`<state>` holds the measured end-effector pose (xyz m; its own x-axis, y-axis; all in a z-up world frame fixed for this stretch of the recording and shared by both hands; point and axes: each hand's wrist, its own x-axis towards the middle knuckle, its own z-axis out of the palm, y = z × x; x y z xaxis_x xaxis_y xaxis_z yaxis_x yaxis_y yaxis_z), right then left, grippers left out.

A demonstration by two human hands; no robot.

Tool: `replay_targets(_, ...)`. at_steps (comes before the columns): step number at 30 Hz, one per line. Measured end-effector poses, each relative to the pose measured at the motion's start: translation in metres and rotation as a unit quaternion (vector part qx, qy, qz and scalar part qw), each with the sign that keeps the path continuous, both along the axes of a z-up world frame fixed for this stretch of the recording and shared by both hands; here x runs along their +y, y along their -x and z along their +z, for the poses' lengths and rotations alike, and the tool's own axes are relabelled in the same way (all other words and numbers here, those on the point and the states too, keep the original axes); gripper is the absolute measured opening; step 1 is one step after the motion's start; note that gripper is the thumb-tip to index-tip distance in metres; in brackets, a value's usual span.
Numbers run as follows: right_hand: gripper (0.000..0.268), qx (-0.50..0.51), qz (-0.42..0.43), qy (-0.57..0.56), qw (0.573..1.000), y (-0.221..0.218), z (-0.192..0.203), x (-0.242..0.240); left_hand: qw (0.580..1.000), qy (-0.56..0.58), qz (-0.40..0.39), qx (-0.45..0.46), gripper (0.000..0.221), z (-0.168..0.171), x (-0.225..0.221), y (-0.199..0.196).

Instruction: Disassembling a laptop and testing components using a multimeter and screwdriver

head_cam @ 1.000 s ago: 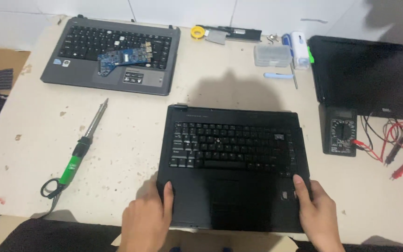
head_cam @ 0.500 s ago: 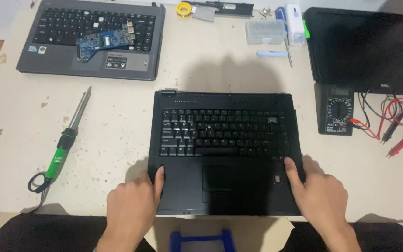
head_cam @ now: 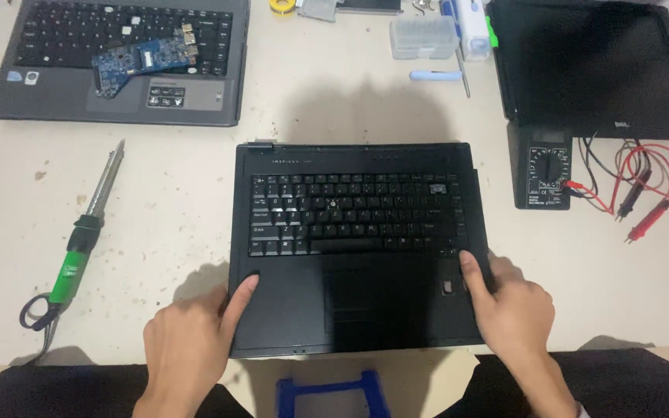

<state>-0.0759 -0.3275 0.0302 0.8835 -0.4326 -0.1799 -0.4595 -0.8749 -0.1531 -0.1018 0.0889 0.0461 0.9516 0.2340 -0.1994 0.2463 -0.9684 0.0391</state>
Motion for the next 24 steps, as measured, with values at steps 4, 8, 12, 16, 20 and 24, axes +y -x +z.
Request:
replay_targets(4, 0.062, -0.006, -0.002, 0.0, 1.0, 0.002, 0.014, 0.005, 0.997, -0.02, -0.042, -0.063, 0.076, -0.007, 0.003, 0.009)
replay_targets(8, 0.061, 0.072, -0.064, -0.107, 0.99, 0.014, 0.041, 0.011, 0.99, 0.079, -0.028, -0.115, 0.075, -0.001, 0.007, 0.008)
replay_targets(12, 0.03, -0.047, -0.015, -0.21, 0.976, 0.049, 0.003, -0.015, 0.907, 0.411, 0.075, -0.053, 0.067, 0.001, 0.019, 0.007)
replay_targets(16, 0.023, -0.081, -0.115, -0.408, 0.902, 0.052, 0.024, -0.01, 0.874, 0.454, 0.175, -0.011, 0.051, 0.01, 0.02, 0.02)
replay_targets(20, 0.027, -0.084, -0.166, -0.413, 0.891, 0.048, 0.054, 0.004, 0.855, 0.475, 0.205, -0.011, 0.039, 0.011, 0.023, 0.028)
replay_targets(24, 0.034, -0.122, -0.133, -0.45, 0.875, 0.06, 0.022, -0.017, 0.862, 0.478, 0.168, -0.034, 0.04, -0.003, 0.029, 0.029)
